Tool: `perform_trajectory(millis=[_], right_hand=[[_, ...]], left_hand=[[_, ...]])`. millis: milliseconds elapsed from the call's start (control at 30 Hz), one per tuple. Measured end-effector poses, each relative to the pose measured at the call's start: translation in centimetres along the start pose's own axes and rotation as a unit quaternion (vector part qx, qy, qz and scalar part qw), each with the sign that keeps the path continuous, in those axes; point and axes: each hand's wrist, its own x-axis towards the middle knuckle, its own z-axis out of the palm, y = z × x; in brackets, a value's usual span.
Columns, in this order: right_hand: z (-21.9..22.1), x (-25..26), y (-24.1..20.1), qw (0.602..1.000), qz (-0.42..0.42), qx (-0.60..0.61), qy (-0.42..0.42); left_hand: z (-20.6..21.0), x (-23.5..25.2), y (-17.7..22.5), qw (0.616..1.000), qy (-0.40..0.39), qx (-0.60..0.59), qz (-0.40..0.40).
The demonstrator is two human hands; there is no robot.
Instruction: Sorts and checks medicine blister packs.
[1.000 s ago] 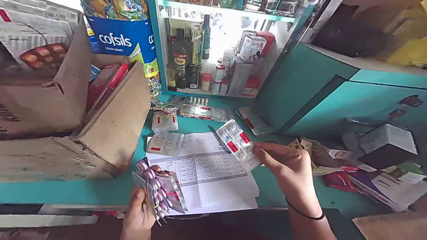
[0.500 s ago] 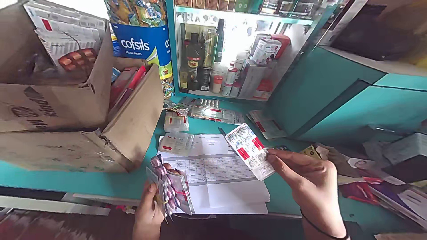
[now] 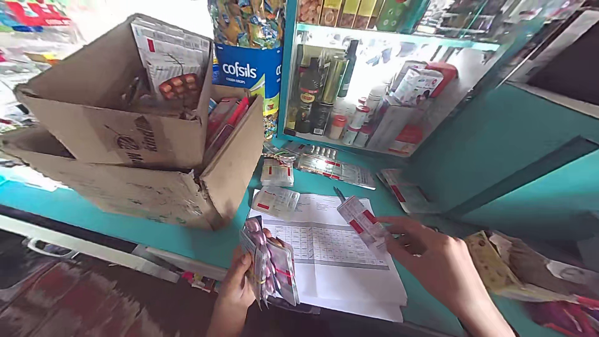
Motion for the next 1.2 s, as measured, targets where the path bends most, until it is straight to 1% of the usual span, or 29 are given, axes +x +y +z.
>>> perform_trajectory(millis=[100,167,233,333,433,500,633,733,800,900,933,1000,1100,1167,1200], right_hand=[[1.3,0.4,-0.4,0.996,-0.060,-0.060,-0.007],[2.2,0.8,-0.7,0.992,-0.094,-0.084,-0.010],[2.9,1.3,-0.9,0.990,-0.114,-0.078,-0.022],[3.7,2.0,-1.2,0.990,-0.122,-0.054,-0.055],[4.0,2.6,-1.5,0.988,-0.124,-0.037,-0.084],[4.2,2.9,-1.6,0.987,-0.117,-0.034,-0.099],[4.4,3.1,-2.0,0.987,-0.103,-0.018,-0.125],[4.2,3.0,-2.2,0.986,-0.093,0.004,-0.135],[3.9,2.8,-2.1,0.986,-0.086,0.012,-0.146],[3.1,2.8,-1.9,0.980,-0.071,-0.045,-0.183],[2.7,3.1,-1.9,0.978,-0.068,-0.076,-0.181],[1.5,4.5,-2.0,0.973,-0.050,-0.140,-0.178],[0.3,8.6,-1.1,0.957,0.022,-0.213,-0.196],[0.7,11.7,1.0,0.952,0.047,-0.214,-0.212],[1.3,13.1,2.5,0.955,0.039,-0.197,-0.218]], left_hand=[[0.0,-0.1,-0.1,1.000,-0.006,-0.005,0.017],[0.0,0.1,-0.2,0.997,-0.041,-0.055,0.027],[0.2,0.6,-0.2,0.989,-0.085,-0.112,0.039],[0.2,0.9,-0.1,0.975,-0.146,-0.158,0.060],[0.0,0.9,-0.4,0.965,-0.168,-0.182,0.081],[-0.7,0.9,-0.9,0.958,-0.190,-0.202,0.076],[-0.7,1.0,-0.7,0.965,-0.183,-0.160,0.093],[-1.9,1.0,-1.5,0.968,-0.190,-0.134,0.096],[-1.8,1.0,-1.4,0.968,-0.191,-0.135,0.093],[-1.0,1.0,-0.9,0.961,-0.187,-0.183,0.084],[-1.0,0.9,-0.9,0.960,-0.177,-0.202,0.081],[-1.3,1.0,-1.1,0.959,-0.181,-0.204,0.078],[-1.0,0.9,-0.9,0.964,-0.164,-0.195,0.079],[-0.8,0.9,-0.8,0.967,-0.154,-0.186,0.078],[-0.8,0.9,-0.8,0.967,-0.156,-0.184,0.077]])
